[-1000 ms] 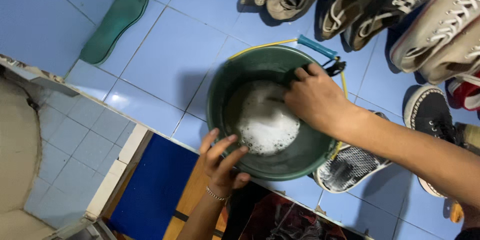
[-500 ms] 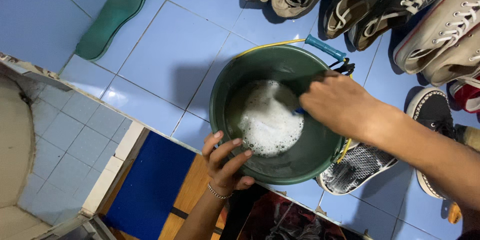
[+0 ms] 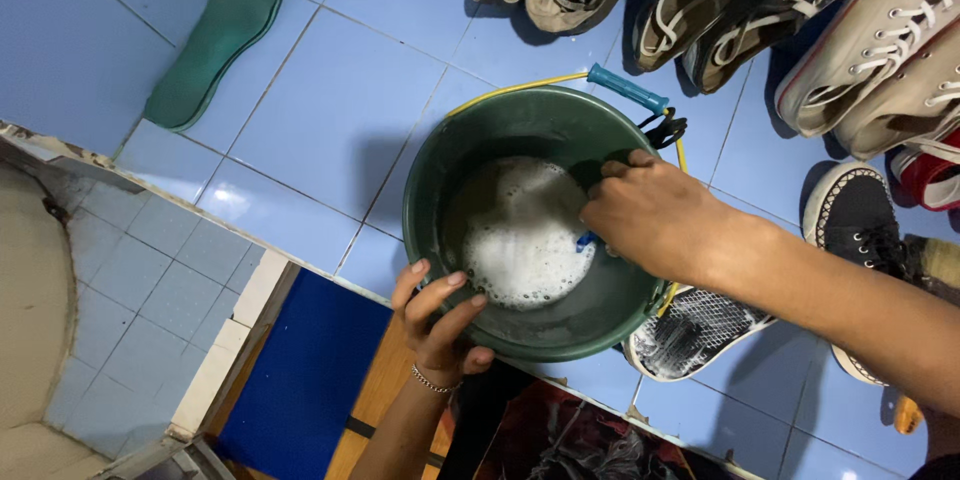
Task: The person cleans the sole of a shoe by hand using a toothbrush and soapy water from a bucket, then wipes the surface with a cloth.
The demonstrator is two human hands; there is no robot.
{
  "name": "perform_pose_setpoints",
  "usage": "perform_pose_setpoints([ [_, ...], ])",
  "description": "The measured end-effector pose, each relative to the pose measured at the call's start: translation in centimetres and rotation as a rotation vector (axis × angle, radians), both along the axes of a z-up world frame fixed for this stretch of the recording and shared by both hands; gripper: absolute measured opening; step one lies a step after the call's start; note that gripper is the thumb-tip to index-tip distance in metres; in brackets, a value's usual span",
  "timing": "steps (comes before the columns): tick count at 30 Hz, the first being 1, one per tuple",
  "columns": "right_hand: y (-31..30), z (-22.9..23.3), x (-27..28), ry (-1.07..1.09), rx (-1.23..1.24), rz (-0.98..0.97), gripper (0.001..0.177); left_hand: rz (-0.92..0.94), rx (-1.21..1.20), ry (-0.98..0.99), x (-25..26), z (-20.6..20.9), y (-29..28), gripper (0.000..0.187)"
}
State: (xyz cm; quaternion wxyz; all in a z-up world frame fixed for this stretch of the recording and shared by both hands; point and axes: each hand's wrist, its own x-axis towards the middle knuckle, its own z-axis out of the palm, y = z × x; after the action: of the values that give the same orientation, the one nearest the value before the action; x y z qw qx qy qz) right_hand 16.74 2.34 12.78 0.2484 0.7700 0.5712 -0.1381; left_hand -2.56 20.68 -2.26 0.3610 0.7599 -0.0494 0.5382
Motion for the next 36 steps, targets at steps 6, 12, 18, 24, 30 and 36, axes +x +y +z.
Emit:
perform_pose_setpoints([
  [6, 0.8, 2.6, -1.6, -0.042, 0.117, -0.035, 0.008, -0.003, 0.001, -0.095, 0.1, -1.9, 0.2, 0.053],
  [12, -0.2, 2.5, -1.9, -0.056, 0.412, -0.004, 0.02, -0.024, -0.004, -0.121, 0.1, -2.5, 0.2, 0.054],
  [18, 0.8, 2.4, -2.5, -0.199, 0.163, 0.013, 0.021, 0.006, 0.01, -0.099, -0.1, -2.8, 0.2, 0.054],
  [24, 0.6, 3.0, -2.3, -0.161, 0.172, 0.027, 0.003, 0.005, 0.0, -0.099, 0.1, -2.8, 0.0, 0.055],
  [30, 0.9, 4.3, -2.4, -0.153, 0.115, 0.003, 0.021, -0.007, 0.003, -0.102, 0.0, -2.9, 0.1, 0.055],
  [36, 0.8, 4.9, -2.3, -0.108, 0.098, -0.066, 0.022, -0.005, -0.006, -0.086, 0.0, -2.0, 0.0, 0.055],
])
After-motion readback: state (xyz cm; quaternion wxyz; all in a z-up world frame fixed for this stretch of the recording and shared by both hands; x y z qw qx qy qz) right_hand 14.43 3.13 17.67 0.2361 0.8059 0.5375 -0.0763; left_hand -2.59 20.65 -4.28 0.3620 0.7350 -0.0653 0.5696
